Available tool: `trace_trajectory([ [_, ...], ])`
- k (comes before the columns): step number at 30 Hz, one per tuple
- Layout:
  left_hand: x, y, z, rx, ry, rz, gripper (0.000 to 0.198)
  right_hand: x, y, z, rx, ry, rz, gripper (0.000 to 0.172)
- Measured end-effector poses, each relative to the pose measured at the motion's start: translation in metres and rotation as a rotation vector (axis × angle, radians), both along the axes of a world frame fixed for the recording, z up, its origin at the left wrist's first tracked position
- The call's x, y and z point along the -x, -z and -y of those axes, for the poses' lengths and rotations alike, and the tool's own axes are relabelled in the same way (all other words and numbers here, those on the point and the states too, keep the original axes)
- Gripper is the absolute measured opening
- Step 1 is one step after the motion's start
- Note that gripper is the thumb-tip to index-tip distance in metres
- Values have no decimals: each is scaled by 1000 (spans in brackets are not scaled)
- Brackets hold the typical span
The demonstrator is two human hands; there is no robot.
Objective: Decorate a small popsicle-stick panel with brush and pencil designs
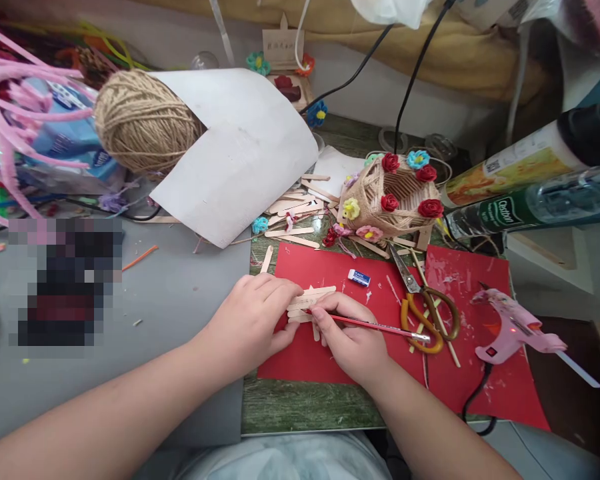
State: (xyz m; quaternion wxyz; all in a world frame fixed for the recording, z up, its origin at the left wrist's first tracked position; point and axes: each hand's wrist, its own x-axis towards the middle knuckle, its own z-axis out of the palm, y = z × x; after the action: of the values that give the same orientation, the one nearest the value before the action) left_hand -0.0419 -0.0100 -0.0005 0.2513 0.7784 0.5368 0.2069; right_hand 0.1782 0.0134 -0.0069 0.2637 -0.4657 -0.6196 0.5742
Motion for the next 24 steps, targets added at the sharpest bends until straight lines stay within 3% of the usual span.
trace_trajectory([
  [10,-1,-3,-1,28,0,-12,21,4,-9,-4,-71,-1,26,19],
  [24,0,-5,-2,30,-4,-11,20,5,-8,-4,-94,3,57,21],
])
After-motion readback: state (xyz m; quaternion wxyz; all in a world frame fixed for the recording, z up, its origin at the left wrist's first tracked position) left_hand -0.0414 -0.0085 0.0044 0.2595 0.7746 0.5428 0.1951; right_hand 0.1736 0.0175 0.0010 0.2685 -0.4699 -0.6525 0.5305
